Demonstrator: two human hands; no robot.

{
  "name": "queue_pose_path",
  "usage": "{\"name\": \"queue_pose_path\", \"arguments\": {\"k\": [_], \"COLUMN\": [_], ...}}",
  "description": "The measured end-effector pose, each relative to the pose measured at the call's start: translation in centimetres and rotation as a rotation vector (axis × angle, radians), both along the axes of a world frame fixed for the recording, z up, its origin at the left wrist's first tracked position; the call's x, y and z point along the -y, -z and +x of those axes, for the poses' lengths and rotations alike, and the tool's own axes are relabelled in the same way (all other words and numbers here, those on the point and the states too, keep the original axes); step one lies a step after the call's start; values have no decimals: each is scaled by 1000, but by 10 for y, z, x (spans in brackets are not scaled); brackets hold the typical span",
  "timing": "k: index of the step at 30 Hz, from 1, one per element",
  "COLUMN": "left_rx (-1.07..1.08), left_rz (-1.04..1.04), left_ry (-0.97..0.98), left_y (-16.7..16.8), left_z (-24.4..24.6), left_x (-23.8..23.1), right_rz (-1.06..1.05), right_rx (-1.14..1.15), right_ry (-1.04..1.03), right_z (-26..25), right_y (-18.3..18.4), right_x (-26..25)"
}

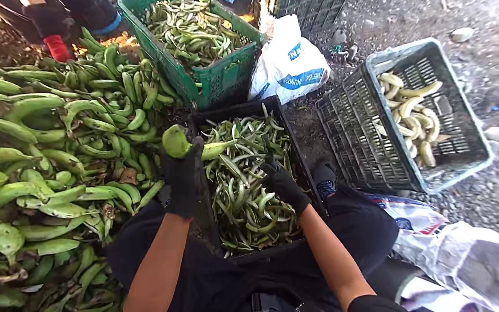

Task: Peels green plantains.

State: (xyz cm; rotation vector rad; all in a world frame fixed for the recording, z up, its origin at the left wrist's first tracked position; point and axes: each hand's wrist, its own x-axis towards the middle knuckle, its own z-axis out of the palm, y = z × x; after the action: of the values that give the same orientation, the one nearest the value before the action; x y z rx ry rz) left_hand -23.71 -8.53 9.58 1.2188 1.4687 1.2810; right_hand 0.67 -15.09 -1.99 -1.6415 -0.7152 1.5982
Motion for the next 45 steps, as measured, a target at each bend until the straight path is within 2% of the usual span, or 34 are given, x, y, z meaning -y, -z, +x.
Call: {"name": "queue_pose_path", "arguments": {"k": [3,5,10,12,14,16,20,22,23,24,26,27,28,31,37,41,45], "left_rx": [-188,-228,-201,-126,-88,-110,-137,-119,-107,-94,-96,-131,-146,-80,83,5,62], "left_rz": [-33,-94,-167,-141,-125,-102,-37,-12,1,4,-16,-36,-81,-241,-167,-87,-95], "left_ry": [114,154,118,93,99,116,137,143,146,153,170,198,210,189,120,206,154], "left_y": [21,25,22,27,37,42,37,37,38,38,43,49,52,52,58,47,44], "left_z": [9,21,49,54,54,52,50,52,53,54,52,49,50,56,60,61,59], "left_x": [14,24,38,45,50,52,51,49,48,47,51,55,53,49,33,42,43], "right_rz": [55,82,109,154,225,375,854,977,936,802,366,221,146,76,45,41,95], "right_rx": [-75,-112,-140,-123,-88,-61,-74,-61,-36,25,146,166,153,33,38,0,131], "right_ry": [50,83,92,69,55,69,231,316,333,300,74,30,35,64,72,97,71], "right_z": [-10,-29,-72,-80,-76,-67,-54,-54,-57,-62,-75,-86,-95,-91,-72,-69,-74], "right_y": [-21,-37,-37,-33,-45,-76,-157,-168,-156,-129,-49,-13,5,2,-19,-35,-15], "right_x": [42,62,97,96,87,74,66,66,64,64,75,85,88,98,74,61,69]}}
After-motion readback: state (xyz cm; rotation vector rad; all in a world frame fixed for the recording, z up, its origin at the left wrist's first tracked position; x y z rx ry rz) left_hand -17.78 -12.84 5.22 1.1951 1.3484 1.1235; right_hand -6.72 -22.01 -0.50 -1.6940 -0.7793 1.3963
